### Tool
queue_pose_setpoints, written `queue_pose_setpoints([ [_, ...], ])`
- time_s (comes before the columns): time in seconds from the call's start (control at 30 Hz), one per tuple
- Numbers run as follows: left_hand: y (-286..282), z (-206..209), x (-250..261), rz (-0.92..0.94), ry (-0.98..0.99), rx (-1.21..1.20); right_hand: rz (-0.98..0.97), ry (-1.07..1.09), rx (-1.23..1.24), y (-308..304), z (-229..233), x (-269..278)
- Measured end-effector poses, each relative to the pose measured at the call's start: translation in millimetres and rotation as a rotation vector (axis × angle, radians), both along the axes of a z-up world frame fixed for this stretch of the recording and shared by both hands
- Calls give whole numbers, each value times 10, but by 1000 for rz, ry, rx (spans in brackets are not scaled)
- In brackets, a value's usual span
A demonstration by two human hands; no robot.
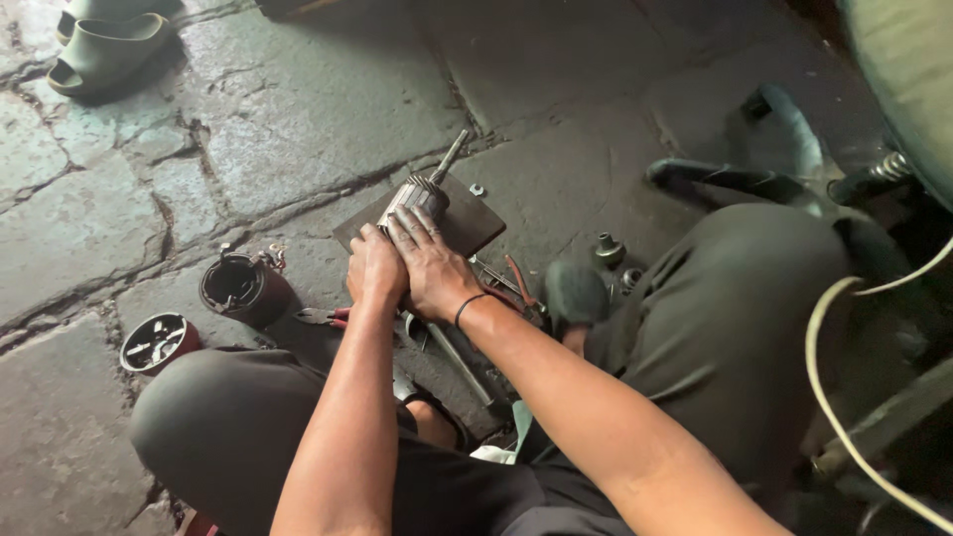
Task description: The person cleans the surfaces of a metal motor armature using a flat tool.
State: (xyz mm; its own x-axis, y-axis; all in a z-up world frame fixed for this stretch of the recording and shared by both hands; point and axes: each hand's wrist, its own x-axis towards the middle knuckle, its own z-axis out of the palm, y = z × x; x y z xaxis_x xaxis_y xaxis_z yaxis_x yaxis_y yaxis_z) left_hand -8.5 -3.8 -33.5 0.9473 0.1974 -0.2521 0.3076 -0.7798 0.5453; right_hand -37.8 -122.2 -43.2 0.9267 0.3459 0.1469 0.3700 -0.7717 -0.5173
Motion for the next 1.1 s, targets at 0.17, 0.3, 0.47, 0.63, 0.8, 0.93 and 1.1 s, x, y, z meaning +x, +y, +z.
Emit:
queue_pose_setpoints([
  [0.17,-4,45,-54,-18,-18,20,40,45,-103,-84,205,-43],
  [0.3,-48,126,-107,-47,-76,57,200,62,-199,-271,490,55],
  [0.47,-109,368,-85,-37,108,97,367,154,-393,-585,789,312],
  [0.63,-102,524,-103,-74,171,93,471,99,-345,-869,841,619],
  [0.8,-54,561,-39,-139,215,97,508,-79,-187,-878,655,663],
  [0.93,-38,632,-36,-87,272,90,615,-39,-143,-771,565,509],
  [1.1,-49,676,9,14,297,-19,611,-150,-208,-837,510,725],
])
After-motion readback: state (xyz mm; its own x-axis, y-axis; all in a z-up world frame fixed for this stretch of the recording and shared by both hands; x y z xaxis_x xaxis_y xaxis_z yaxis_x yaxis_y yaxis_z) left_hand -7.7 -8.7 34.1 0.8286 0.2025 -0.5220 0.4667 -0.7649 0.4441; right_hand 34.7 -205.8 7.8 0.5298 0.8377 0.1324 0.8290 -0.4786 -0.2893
